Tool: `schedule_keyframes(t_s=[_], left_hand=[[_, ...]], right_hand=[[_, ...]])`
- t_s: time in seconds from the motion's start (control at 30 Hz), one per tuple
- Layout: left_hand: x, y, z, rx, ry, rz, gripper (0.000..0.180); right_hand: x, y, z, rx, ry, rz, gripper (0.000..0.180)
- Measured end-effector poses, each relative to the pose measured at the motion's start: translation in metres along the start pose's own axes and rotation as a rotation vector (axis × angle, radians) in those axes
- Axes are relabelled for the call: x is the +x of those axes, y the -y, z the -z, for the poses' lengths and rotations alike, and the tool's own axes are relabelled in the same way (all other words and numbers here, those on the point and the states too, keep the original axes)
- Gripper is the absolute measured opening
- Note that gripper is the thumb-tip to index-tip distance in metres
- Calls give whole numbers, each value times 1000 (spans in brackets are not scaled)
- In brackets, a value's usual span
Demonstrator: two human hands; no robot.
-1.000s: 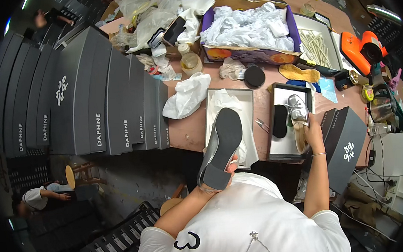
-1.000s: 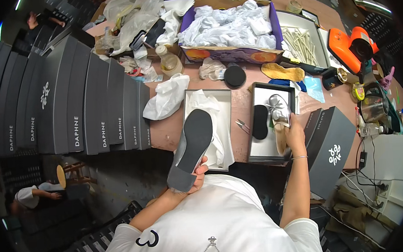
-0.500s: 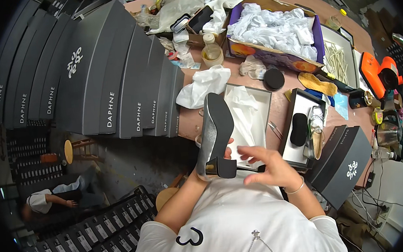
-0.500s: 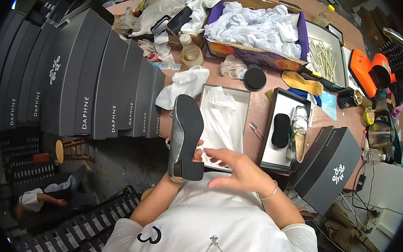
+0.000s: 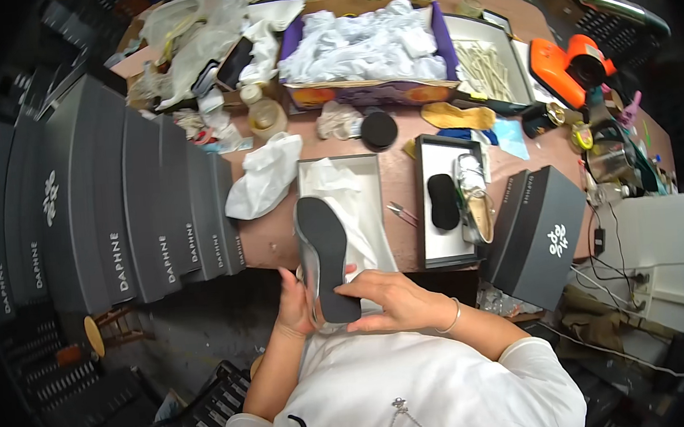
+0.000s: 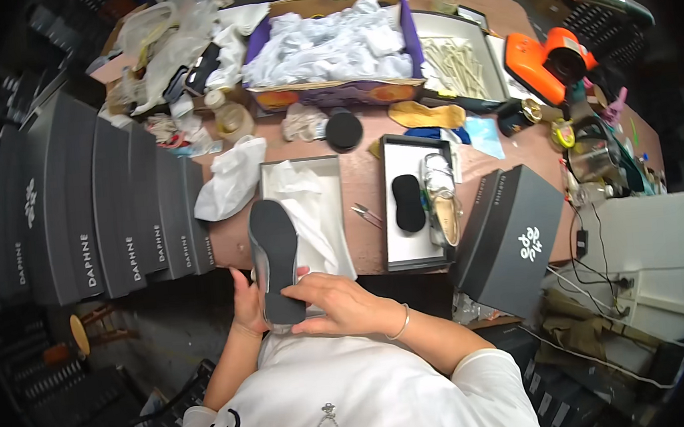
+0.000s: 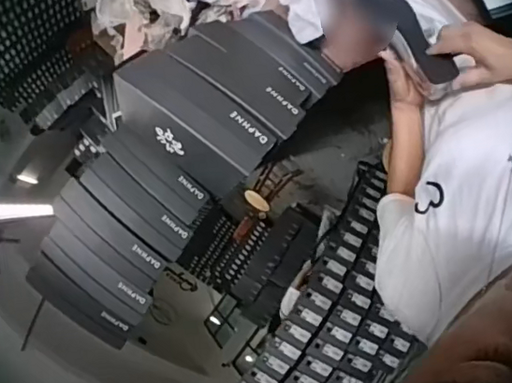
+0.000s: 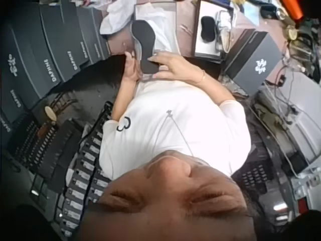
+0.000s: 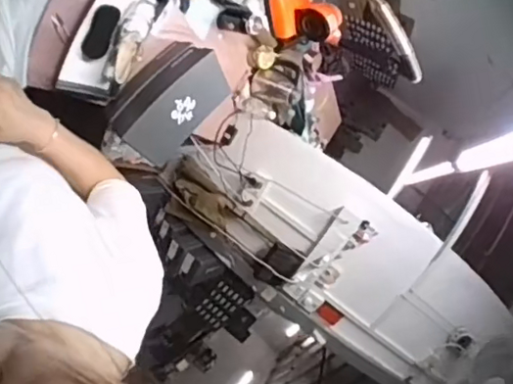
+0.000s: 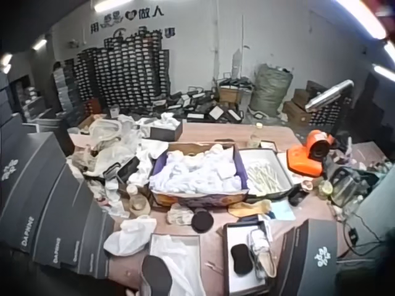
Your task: Packing shoes into boxes with tissue paper and silica gel packets.
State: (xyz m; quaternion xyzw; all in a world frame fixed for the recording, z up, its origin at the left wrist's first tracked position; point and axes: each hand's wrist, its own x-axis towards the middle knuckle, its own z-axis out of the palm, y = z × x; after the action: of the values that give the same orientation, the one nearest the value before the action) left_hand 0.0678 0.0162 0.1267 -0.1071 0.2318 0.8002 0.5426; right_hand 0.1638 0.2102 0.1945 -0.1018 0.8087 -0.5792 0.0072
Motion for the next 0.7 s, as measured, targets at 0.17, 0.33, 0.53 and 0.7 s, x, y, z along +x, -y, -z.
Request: schedule_keyframes(t_s=[0.17,0.33,0.53,0.7], left_hand=[[12,6,-7,303,-65,86,63],[26,-10,-21,233,92,41,60],[26,-26,-12,333,96,-61,66],[29,-25,-13,416,44,-50,62]], right_hand=[[-17,-51,57,-87,-364,-440,46],[-67,-189,74,-808,-457,-700,53],[-14,-86,66,-241,-654,-223,37],[7,21,10,-562,12,429,38]])
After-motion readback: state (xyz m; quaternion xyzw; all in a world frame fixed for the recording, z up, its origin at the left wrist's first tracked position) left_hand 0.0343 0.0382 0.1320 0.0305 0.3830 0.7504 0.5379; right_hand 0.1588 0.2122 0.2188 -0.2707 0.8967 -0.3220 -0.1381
